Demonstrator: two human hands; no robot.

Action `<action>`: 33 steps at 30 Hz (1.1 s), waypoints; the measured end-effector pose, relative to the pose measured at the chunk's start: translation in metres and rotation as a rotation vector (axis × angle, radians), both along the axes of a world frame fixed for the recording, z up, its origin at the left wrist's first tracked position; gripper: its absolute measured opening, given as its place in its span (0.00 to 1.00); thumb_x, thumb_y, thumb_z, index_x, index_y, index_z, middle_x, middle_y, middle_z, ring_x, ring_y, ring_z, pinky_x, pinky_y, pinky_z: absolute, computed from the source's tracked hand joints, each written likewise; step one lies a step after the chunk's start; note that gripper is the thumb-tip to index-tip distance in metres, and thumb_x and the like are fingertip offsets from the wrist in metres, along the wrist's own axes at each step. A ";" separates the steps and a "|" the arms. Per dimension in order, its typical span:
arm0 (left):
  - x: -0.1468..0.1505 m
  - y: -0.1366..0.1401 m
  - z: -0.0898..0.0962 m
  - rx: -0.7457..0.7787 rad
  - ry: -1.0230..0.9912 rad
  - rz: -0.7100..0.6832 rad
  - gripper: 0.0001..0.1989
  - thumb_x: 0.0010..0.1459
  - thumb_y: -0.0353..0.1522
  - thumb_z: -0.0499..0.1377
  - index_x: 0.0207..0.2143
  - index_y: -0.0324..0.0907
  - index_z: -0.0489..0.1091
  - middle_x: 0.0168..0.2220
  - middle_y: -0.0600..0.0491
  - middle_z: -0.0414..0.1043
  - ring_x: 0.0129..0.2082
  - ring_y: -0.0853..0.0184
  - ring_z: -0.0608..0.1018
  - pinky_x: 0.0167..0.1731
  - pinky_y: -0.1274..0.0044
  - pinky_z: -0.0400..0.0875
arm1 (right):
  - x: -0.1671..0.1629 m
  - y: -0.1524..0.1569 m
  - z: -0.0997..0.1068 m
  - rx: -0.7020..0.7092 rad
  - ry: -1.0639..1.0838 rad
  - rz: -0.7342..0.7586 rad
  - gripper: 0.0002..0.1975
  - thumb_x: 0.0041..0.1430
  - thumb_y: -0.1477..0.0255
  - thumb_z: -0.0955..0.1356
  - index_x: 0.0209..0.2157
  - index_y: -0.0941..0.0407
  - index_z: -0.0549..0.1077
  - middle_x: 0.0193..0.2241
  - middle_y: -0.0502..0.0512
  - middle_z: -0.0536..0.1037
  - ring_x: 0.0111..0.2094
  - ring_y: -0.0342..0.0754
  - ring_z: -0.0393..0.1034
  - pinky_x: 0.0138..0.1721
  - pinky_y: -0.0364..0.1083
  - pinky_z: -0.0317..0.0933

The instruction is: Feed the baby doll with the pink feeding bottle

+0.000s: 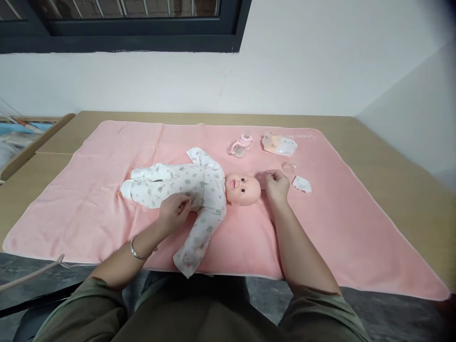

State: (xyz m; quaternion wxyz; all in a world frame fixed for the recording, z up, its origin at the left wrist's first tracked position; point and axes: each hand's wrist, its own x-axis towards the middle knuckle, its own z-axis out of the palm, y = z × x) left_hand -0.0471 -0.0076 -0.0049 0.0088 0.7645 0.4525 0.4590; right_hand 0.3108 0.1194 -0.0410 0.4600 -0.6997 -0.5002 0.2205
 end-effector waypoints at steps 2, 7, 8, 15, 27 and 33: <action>-0.002 0.002 -0.003 0.035 0.008 0.028 0.09 0.68 0.32 0.56 0.33 0.44 0.73 0.26 0.54 0.77 0.26 0.67 0.78 0.27 0.76 0.72 | -0.003 -0.003 0.000 -0.067 0.035 -0.011 0.18 0.50 0.66 0.64 0.38 0.60 0.78 0.25 0.49 0.71 0.28 0.40 0.63 0.33 0.39 0.57; -0.001 0.002 -0.001 0.127 0.043 0.061 0.07 0.65 0.27 0.58 0.33 0.44 0.72 0.25 0.54 0.76 0.27 0.66 0.77 0.30 0.74 0.72 | -0.003 -0.004 -0.009 -0.158 0.055 0.102 0.21 0.48 0.62 0.66 0.40 0.60 0.80 0.29 0.52 0.77 0.31 0.42 0.66 0.36 0.41 0.59; -0.001 0.001 0.000 0.140 0.050 0.062 0.06 0.64 0.26 0.59 0.33 0.44 0.72 0.26 0.54 0.76 0.27 0.66 0.77 0.30 0.74 0.71 | -0.002 -0.003 -0.011 -0.168 0.046 0.130 0.21 0.48 0.62 0.66 0.39 0.60 0.80 0.30 0.53 0.78 0.31 0.42 0.67 0.37 0.42 0.59; 0.003 -0.009 -0.001 0.112 0.131 0.106 0.07 0.62 0.25 0.60 0.40 0.45 0.75 0.39 0.49 0.81 0.42 0.59 0.80 0.47 0.64 0.75 | -0.007 -0.010 0.000 -0.282 -0.173 0.247 0.19 0.46 0.64 0.67 0.38 0.57 0.79 0.35 0.53 0.81 0.35 0.45 0.69 0.39 0.42 0.57; 0.007 -0.010 -0.007 -0.011 0.323 0.061 0.22 0.66 0.27 0.57 0.62 0.40 0.68 0.65 0.40 0.72 0.69 0.50 0.69 0.68 0.53 0.63 | -0.011 -0.011 0.009 -0.364 -0.363 0.296 0.18 0.51 0.70 0.67 0.44 0.53 0.80 0.41 0.52 0.83 0.40 0.49 0.74 0.39 0.42 0.57; 0.007 -0.010 -0.008 -0.039 0.305 0.064 0.22 0.67 0.28 0.57 0.62 0.41 0.69 0.65 0.41 0.72 0.69 0.50 0.69 0.68 0.53 0.62 | -0.009 -0.010 0.005 -0.377 -0.397 0.303 0.19 0.53 0.71 0.67 0.47 0.52 0.80 0.43 0.52 0.83 0.43 0.50 0.75 0.39 0.42 0.56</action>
